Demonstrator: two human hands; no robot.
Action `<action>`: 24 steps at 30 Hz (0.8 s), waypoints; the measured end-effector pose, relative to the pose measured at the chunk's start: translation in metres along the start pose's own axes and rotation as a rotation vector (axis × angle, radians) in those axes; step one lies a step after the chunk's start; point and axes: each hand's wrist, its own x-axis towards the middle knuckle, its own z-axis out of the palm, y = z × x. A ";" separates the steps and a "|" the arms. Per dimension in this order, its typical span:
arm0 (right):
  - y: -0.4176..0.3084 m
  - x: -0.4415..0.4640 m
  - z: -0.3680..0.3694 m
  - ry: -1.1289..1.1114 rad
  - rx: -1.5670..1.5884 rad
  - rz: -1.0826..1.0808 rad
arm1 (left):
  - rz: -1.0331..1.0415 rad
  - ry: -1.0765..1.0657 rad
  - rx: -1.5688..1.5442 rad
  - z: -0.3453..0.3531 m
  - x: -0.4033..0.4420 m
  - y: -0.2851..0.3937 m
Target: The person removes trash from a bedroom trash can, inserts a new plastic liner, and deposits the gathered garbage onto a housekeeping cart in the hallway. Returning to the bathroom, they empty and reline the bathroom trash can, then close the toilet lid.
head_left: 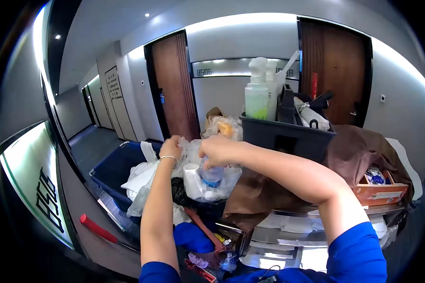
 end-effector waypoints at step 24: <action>-0.010 0.000 0.063 0.422 -0.437 0.144 | 0.681 -1.208 -0.529 -0.042 -0.324 0.236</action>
